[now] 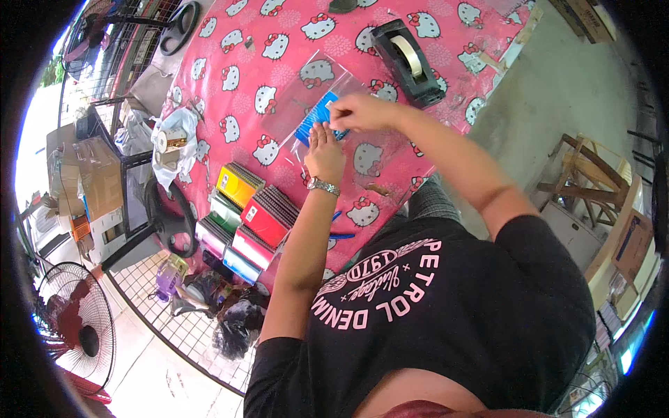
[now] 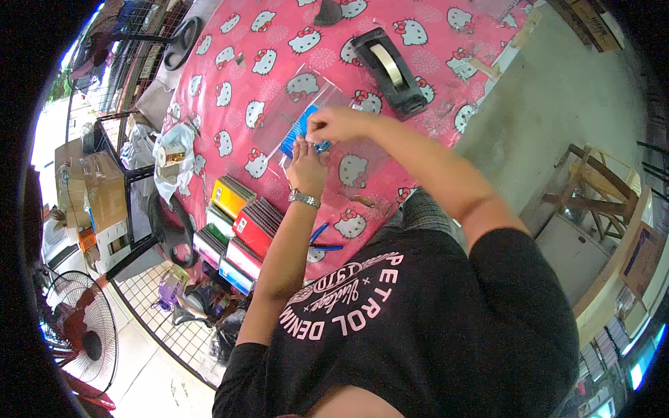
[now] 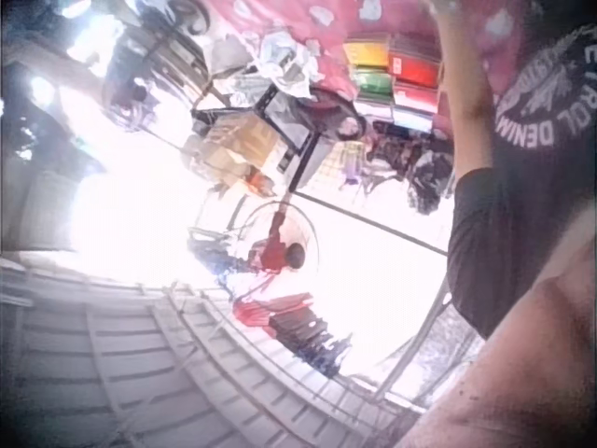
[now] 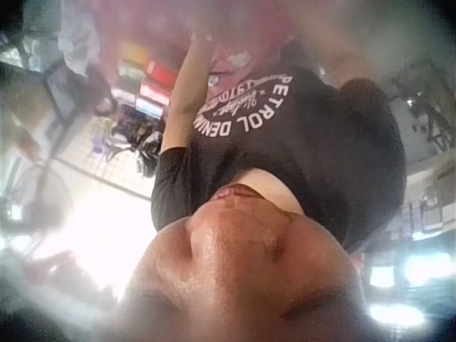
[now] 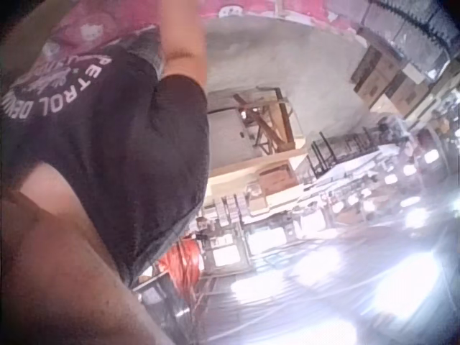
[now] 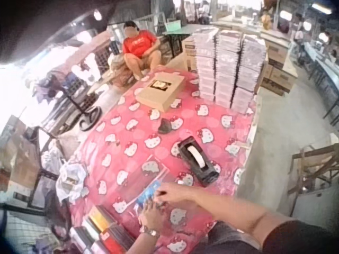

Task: The person picks up a stack of colorful notebooks, slides them into a clear plastic bag, and secures the opening with tape.

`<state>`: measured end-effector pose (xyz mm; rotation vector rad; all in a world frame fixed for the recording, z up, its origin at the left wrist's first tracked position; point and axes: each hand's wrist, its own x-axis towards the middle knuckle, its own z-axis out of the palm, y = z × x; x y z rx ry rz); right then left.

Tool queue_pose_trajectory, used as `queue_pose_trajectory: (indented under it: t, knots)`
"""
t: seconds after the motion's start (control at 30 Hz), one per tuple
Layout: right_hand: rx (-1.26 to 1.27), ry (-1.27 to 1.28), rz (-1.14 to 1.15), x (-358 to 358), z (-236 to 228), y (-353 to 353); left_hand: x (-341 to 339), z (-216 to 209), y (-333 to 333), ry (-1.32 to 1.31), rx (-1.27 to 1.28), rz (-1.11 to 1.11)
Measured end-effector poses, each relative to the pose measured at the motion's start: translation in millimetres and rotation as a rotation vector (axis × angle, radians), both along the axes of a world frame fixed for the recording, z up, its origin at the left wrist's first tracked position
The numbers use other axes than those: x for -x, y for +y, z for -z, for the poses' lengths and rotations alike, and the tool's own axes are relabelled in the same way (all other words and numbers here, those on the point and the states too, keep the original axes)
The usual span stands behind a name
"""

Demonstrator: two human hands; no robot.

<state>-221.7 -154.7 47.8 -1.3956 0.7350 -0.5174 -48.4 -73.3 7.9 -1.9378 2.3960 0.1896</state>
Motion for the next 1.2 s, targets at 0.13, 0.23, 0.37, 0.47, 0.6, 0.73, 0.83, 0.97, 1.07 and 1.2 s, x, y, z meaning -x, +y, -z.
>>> queue_pose_trajectory:
  t: [0.13,0.23,0.37,0.47,0.6,0.73,0.83,0.97,1.07,1.2]
  knots:
    - [0.581,0.507,-0.36,-35.2,9.3,-48.4,-7.3,10.5,3.6,0.139,0.18,-0.018]
    - [0.634,0.682,-0.43,-47.8,4.5,-47.6,-12.0,15.0,9.4,0.273,0.333,-0.005]
    - [0.645,0.835,-0.351,-44.3,15.2,-45.6,0.9,1.7,11.6,0.354,0.15,-0.153]
    - [0.655,0.771,-0.138,-32.8,26.3,-38.4,-4.0,-4.2,11.0,0.297,0.145,0.022]
    - [0.728,0.674,0.431,-9.3,27.5,3.7,-30.4,-1.8,16.0,0.431,0.132,0.083]
    - [-0.211,0.5,0.353,-4.0,34.9,57.2,-69.4,-25.9,-11.2,0.707,0.23,-0.164]
    - [-0.755,-0.036,0.434,-49.1,38.3,82.0,-83.1,-36.1,-55.4,0.763,-0.164,-0.425]
    - [-0.605,0.016,0.589,-31.2,-22.1,88.2,-62.5,-85.6,-59.2,0.928,-0.446,-0.335]
    - [-0.559,0.072,0.387,6.9,-48.3,85.0,-57.7,-130.0,-32.3,1.254,-0.587,-0.463]
    - [-0.53,-0.047,0.263,21.1,-56.5,79.3,-75.2,-107.6,-5.8,1.46,-0.8,-0.696]
